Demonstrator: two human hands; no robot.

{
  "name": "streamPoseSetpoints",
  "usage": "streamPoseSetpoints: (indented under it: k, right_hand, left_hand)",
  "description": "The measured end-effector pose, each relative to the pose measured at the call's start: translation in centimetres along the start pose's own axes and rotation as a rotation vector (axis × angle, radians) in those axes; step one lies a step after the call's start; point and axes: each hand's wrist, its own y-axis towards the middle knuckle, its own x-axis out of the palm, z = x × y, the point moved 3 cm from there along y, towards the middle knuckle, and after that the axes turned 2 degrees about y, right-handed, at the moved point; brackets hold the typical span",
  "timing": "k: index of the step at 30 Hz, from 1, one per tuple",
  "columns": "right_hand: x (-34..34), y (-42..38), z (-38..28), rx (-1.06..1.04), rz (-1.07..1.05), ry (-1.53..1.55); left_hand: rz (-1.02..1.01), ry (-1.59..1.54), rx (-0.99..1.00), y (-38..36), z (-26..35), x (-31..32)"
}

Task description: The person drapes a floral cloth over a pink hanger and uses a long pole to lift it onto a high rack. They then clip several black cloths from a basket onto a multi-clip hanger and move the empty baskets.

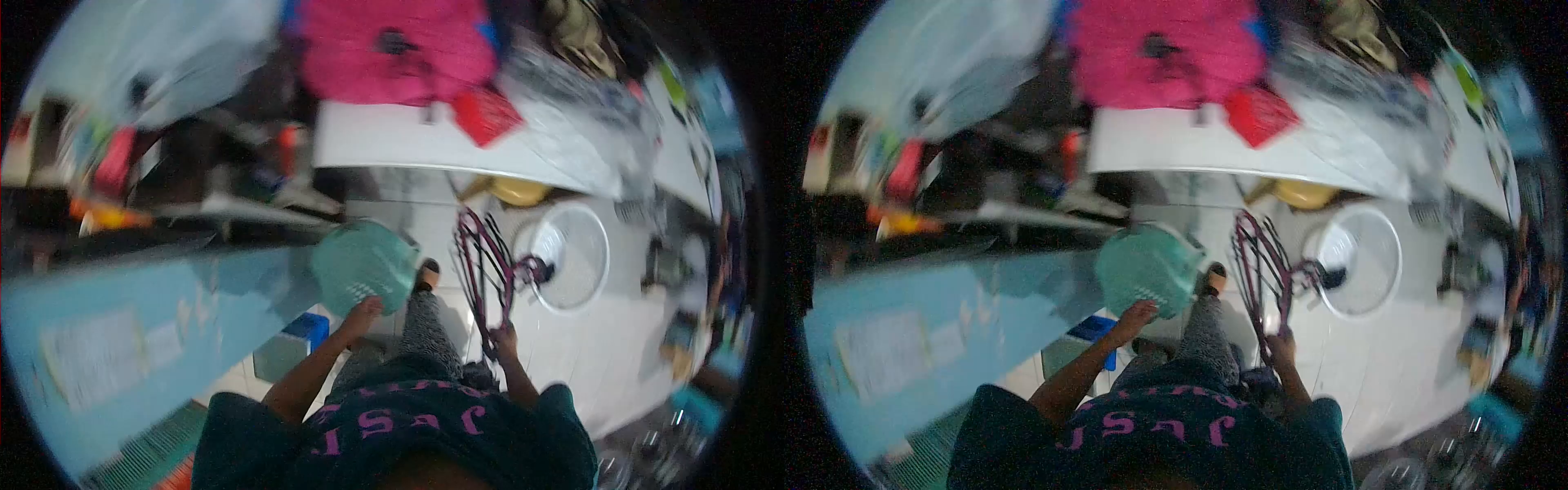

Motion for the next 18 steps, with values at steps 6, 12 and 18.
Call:
streamPoseSetpoints:
  k: [6, 12, 18]
  right_hand:
    - [5.3, -8.7, -0.4, -0.199, -0.049, -0.587]
    - [20.1, -16.0, -5.3, -0.795, -0.565, -0.997]
    - [39.0, -23.3, -7.0, -1.44, -1.091, -1.258]
  left_hand:
    - [-0.115, -0.142, 0.258, -13.2, -2.7, -3.0]
    - [-0.07, 0.101, 0.343, -25.2, -10.5, -3.1]
    - [0.165, -0.199, 0.452, -31.3, -13.4, -3.9]
